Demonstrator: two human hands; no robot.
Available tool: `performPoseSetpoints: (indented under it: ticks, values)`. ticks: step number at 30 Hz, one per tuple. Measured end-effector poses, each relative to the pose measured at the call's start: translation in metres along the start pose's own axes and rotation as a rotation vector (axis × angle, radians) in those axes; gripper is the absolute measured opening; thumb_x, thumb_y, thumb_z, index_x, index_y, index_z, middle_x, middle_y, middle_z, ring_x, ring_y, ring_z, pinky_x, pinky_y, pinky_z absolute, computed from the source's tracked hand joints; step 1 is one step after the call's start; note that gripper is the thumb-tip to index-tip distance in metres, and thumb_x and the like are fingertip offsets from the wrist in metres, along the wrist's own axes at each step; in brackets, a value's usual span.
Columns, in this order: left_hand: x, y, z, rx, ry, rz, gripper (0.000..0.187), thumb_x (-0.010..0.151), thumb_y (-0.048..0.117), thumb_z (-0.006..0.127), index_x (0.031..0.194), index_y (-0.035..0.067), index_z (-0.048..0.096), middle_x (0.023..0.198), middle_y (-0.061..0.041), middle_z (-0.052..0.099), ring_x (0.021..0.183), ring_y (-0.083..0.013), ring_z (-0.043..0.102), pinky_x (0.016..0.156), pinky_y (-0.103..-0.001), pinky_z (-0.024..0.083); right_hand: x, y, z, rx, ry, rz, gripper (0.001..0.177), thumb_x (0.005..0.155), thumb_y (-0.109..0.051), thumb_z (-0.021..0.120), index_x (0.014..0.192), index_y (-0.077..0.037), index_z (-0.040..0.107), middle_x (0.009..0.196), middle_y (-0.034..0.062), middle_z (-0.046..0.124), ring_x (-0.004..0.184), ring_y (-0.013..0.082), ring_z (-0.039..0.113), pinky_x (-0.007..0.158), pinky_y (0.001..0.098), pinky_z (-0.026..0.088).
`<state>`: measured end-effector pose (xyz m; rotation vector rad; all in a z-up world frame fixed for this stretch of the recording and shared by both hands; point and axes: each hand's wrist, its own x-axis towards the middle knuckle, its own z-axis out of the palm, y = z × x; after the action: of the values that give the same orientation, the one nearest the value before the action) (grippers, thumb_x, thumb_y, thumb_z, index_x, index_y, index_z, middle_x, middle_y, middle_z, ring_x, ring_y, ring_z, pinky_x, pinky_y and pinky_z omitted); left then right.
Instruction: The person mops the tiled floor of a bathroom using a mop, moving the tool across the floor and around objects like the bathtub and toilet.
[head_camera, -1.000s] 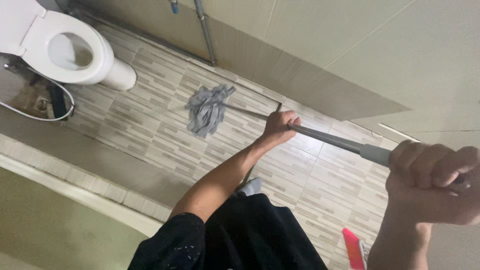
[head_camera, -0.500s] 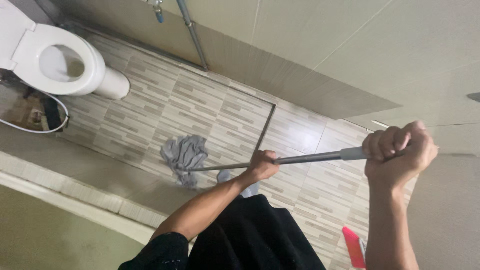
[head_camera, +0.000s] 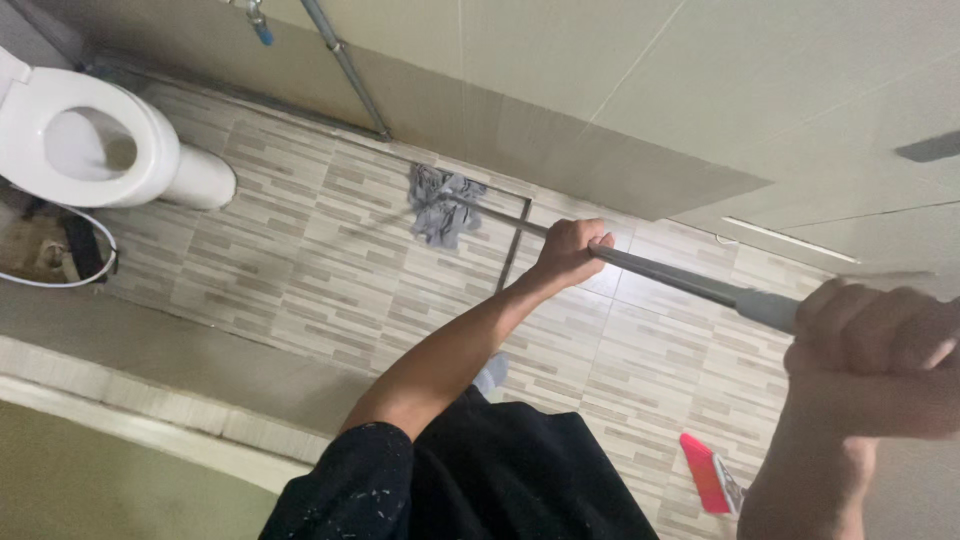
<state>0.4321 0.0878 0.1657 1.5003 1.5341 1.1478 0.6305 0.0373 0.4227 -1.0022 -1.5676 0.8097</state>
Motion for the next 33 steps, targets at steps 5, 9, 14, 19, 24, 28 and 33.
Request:
performPoseSetpoints:
  ticks: [5, 9, 14, 19, 24, 28, 33]
  values:
    - [-0.049, -0.005, 0.026, 0.129, -0.232, -0.224, 0.046, 0.095, 0.037, 0.063, 0.063, 0.006, 0.055, 0.055, -0.014, 0.059, 0.051, -0.0302, 0.062, 0.054, -0.044, 0.05, 0.028, 0.03, -0.024, 0.493, 0.145, 0.138, 0.048, 0.114, -0.036, 0.037, 0.071, -0.014, 0.031, 0.051, -0.0034, 0.03, 0.04, 0.0078, 0.026, 0.041, 0.0304, 0.027]
    - [-0.1, -0.047, 0.043, 0.198, -0.268, -0.163, 0.022, 0.075, 0.024, 0.072, 0.067, 0.006, 0.063, 0.072, -0.018, 0.068, 0.072, -0.0412, 0.067, 0.067, -0.05, 0.053, 0.031, 0.06, -0.021, 0.348, 0.098, 0.212, 0.044, 0.108, -0.02, 0.043, 0.066, -0.015, 0.032, 0.052, -0.0028, 0.03, 0.04, 0.0092, 0.027, 0.039, 0.034, 0.029]
    - [-0.114, -0.076, 0.067, 0.176, -0.256, -0.209, 0.021, 0.074, 0.023, 0.07, 0.07, 0.004, 0.063, 0.078, -0.02, 0.07, 0.08, -0.0417, 0.069, 0.073, -0.05, 0.055, 0.032, 0.076, -0.019, 0.363, 0.057, 0.325, 0.046, 0.112, -0.021, 0.046, 0.068, -0.015, 0.034, 0.052, -0.001, 0.03, 0.042, 0.01, 0.028, 0.04, 0.0332, 0.029]
    - [-0.04, -0.041, 0.072, 0.183, -0.2, -0.174, 0.03, 0.092, 0.026, 0.065, 0.071, 0.005, 0.064, 0.075, -0.022, 0.069, 0.076, -0.0441, 0.067, 0.074, -0.054, 0.052, 0.065, 0.05, -0.04, 0.441, 0.076, 0.211, 0.044, 0.111, -0.025, 0.038, 0.069, -0.013, 0.033, 0.051, -0.0011, 0.028, 0.042, 0.0117, 0.029, 0.043, 0.0357, 0.032]
    - [0.046, -0.01, 0.063, 0.081, -0.089, -0.156, 0.037, 0.091, 0.029, 0.065, 0.066, 0.003, 0.056, 0.062, -0.021, 0.061, 0.062, -0.0402, 0.066, 0.064, -0.05, 0.051, 0.092, 0.019, -0.036, 0.291, 0.098, 0.086, 0.042, 0.107, -0.024, 0.035, 0.067, -0.015, 0.028, 0.048, 0.0009, 0.025, 0.038, 0.0107, 0.022, 0.039, 0.0357, 0.027]
    - [0.083, -0.006, 0.072, 0.055, -0.066, -0.074, 0.043, 0.089, 0.033, 0.069, 0.064, 0.002, 0.055, 0.058, -0.02, 0.059, 0.058, -0.0394, 0.065, 0.059, -0.048, 0.05, 0.115, 0.023, -0.039, 0.161, 0.153, 0.095, 0.042, 0.103, -0.017, 0.034, 0.062, -0.015, 0.023, 0.046, 0.0032, 0.018, 0.038, 0.0112, 0.012, 0.038, 0.0355, 0.019]
    - [0.052, -0.009, 0.112, 0.116, -0.163, -0.155, 0.041, 0.089, 0.038, 0.072, 0.066, 0.006, 0.06, 0.061, -0.018, 0.064, 0.061, -0.0403, 0.066, 0.061, -0.046, 0.052, 0.141, 0.062, -0.069, 0.314, 0.246, 0.227, 0.036, 0.103, -0.016, 0.033, 0.067, -0.013, 0.03, 0.049, 0.0014, 0.023, 0.041, 0.0126, 0.021, 0.04, 0.035, 0.024]
